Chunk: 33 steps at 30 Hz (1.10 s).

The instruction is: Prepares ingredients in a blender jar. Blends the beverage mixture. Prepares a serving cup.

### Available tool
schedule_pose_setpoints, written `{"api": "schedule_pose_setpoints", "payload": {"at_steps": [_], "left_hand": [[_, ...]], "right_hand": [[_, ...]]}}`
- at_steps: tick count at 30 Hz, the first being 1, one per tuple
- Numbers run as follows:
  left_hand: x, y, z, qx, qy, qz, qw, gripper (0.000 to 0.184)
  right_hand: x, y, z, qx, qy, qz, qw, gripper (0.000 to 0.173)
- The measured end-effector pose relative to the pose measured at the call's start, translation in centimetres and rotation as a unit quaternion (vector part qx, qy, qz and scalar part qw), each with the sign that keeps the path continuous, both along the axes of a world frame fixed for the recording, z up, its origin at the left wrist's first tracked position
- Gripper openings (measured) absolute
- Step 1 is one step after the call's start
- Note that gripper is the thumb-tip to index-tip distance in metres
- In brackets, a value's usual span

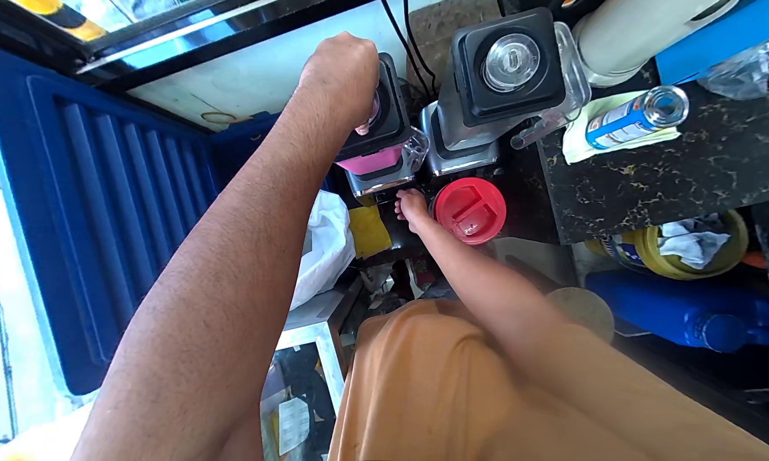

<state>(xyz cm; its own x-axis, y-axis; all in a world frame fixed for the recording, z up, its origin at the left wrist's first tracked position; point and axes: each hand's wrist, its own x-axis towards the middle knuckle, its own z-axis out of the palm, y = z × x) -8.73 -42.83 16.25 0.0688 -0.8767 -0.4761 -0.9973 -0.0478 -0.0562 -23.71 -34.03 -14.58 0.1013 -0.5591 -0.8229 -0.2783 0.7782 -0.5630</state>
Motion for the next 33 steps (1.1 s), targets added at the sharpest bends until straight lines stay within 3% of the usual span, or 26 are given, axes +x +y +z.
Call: {"api": "schedule_pose_setpoints", "payload": {"at_steps": [33], "left_hand": [[0.11,-0.03,-0.18,-0.004,0.003,-0.001,1.000,0.045]], "right_hand": [[-0.04,0.11,-0.19,-0.004,-0.006,-0.002,1.000,0.035]]}}
